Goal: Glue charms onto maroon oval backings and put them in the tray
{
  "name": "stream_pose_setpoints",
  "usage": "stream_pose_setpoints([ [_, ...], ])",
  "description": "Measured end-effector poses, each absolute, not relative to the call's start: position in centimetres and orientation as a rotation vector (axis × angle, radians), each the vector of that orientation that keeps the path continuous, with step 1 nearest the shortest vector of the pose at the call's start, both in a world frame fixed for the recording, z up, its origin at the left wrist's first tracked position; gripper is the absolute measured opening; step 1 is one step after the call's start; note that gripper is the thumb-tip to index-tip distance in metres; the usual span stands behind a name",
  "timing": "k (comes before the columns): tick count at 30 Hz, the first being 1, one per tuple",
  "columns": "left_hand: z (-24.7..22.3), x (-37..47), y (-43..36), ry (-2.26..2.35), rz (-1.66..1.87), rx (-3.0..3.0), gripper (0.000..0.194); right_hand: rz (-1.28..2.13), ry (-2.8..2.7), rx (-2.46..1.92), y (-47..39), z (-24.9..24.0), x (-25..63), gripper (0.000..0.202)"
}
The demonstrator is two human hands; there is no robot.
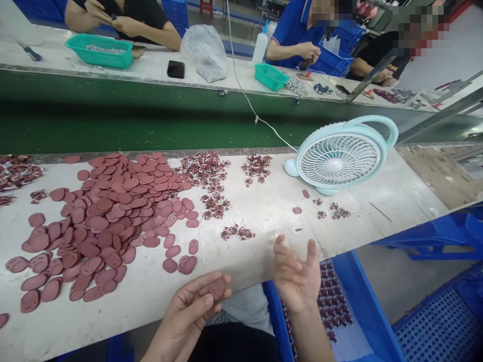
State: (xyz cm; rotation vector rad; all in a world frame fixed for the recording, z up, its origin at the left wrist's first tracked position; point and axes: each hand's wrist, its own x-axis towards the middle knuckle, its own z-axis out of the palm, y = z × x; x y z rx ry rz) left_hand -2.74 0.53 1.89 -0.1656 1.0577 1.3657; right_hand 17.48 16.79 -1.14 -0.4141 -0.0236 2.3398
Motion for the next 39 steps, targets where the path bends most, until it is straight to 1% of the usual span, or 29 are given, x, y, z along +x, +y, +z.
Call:
stream_pose_setpoints([
  [2,2.1,-3.0,0.5,1.083,1.374,-0.175,0.043,2.174,-0.657,-0.663,15.7,-0.4,16.7,0.037],
  [3,2.2,-3.1,0.5,1.091,1.376,-0.179,0.043,2.006,-1.039,-0.817,15.5,-0.2,16.1,0.031],
  [4,2.3,-3.1,0.6,1.096,1.377,-0.183,0.043,1.778,-1.426,-0.965,15.5,-0.1,15.5,0.026],
  [6,2.4,-3.1,0.6,1.100,1.378,-0.186,0.045,1.262,-2.007,-1.178,16.3,-0.4,14.1,0.027],
  [7,2.5,-3.1,0.6,1.101,1.378,-0.188,0.045,1.063,-2.167,-1.230,16.9,-0.7,13.5,0.029],
  [8,2.6,-3.1,0.5,1.102,1.377,-0.190,0.046,0.937,-2.256,-1.255,17.5,-1.0,13.0,0.028],
  [10,2.6,-3.2,0.4,1.105,1.378,-0.197,0.046,0.858,-2.319,-1.265,18.5,-1.5,12.4,0.026],
  [16,2.4,-3.5,0.0,1.116,1.393,-0.235,0.046,0.907,-2.489,-1.182,18.2,-0.4,13.5,0.020],
  [19,2.3,-3.5,0.1,1.117,1.391,-0.240,0.046,0.933,-2.502,-1.190,17.7,0.5,14.1,0.021],
  [22,2.4,-3.4,0.2,1.112,1.396,-0.229,0.046,0.922,-2.442,-1.365,17.2,0.7,14.0,0.023],
  [25,2.3,-3.3,0.2,1.107,1.402,-0.215,0.044,0.877,-2.417,-1.607,17.1,0.3,13.3,0.033],
  [27,2.2,-3.2,0.2,1.101,1.398,-0.210,0.043,0.867,-2.435,-1.632,17.0,-0.1,12.9,0.027],
  [29,2.2,-3.0,0.2,1.098,1.393,-0.201,0.043,0.894,-2.445,-1.573,17.1,-0.3,12.6,0.014],
  [31,2.1,-2.8,0.2,1.108,1.392,-0.185,0.043,0.931,-2.453,-1.512,17.0,-0.3,12.5,0.006],
  [33,1.8,-2.7,0.1,1.124,1.398,-0.166,0.042,1.069,-2.404,-1.450,16.6,0.1,12.6,0.003],
  [37,0.8,-2.5,-0.3,1.132,1.397,-0.091,0.040,1.712,-1.951,-1.199,15.0,2.3,13.5,0.015],
  [39,0.4,-2.3,-0.4,1.146,1.388,-0.031,0.040,1.976,-1.744,-1.049,14.1,3.6,13.9,0.017],
])
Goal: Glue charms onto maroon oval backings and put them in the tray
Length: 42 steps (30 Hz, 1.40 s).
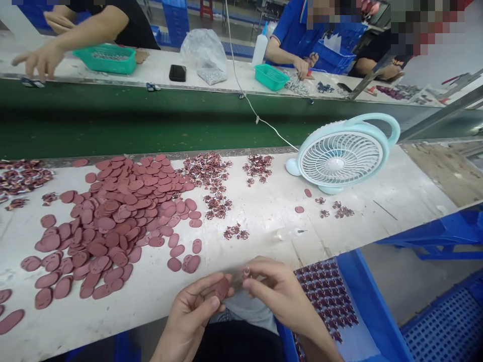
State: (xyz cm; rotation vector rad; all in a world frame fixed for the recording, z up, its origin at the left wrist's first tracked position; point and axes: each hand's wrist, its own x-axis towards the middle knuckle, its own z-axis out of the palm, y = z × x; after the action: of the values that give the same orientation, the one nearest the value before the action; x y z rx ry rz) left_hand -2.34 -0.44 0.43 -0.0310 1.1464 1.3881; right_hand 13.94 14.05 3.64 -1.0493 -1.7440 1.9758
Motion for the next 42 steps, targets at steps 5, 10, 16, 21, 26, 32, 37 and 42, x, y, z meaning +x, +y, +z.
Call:
stream_pose_setpoints([
  [5,0.5,-1.9,-0.1,1.115,1.399,0.058,0.034,2.071,-1.698,-0.948,12.5,5.4,14.1,0.016],
  [10,0.8,-1.6,0.3,1.071,1.414,0.064,0.026,1.902,-1.871,-1.019,12.0,5.3,13.5,0.016],
  [16,0.7,-1.5,0.2,1.071,1.408,0.157,0.017,1.916,-1.957,-0.966,12.6,5.8,13.8,0.013],
  [21,0.7,-1.2,0.4,1.089,1.435,0.180,0.021,1.991,-1.888,-0.999,12.8,5.9,13.5,0.010],
  [26,1.1,-0.9,0.6,1.113,1.457,0.172,0.020,2.201,-1.581,-1.016,12.5,5.2,13.3,0.011],
  [32,0.9,-0.6,0.8,1.121,1.477,0.228,0.018,2.170,-1.528,-0.986,12.2,4.4,13.4,0.010],
  [37,-0.5,-0.4,0.7,1.137,1.565,0.313,0.006,2.221,-1.239,-0.904,11.7,2.8,13.2,0.012],
  [42,-0.9,-4.4,0.8,1.693,1.461,0.821,0.013,2.095,-1.012,-0.981,11.7,1.0,16.9,0.020],
])
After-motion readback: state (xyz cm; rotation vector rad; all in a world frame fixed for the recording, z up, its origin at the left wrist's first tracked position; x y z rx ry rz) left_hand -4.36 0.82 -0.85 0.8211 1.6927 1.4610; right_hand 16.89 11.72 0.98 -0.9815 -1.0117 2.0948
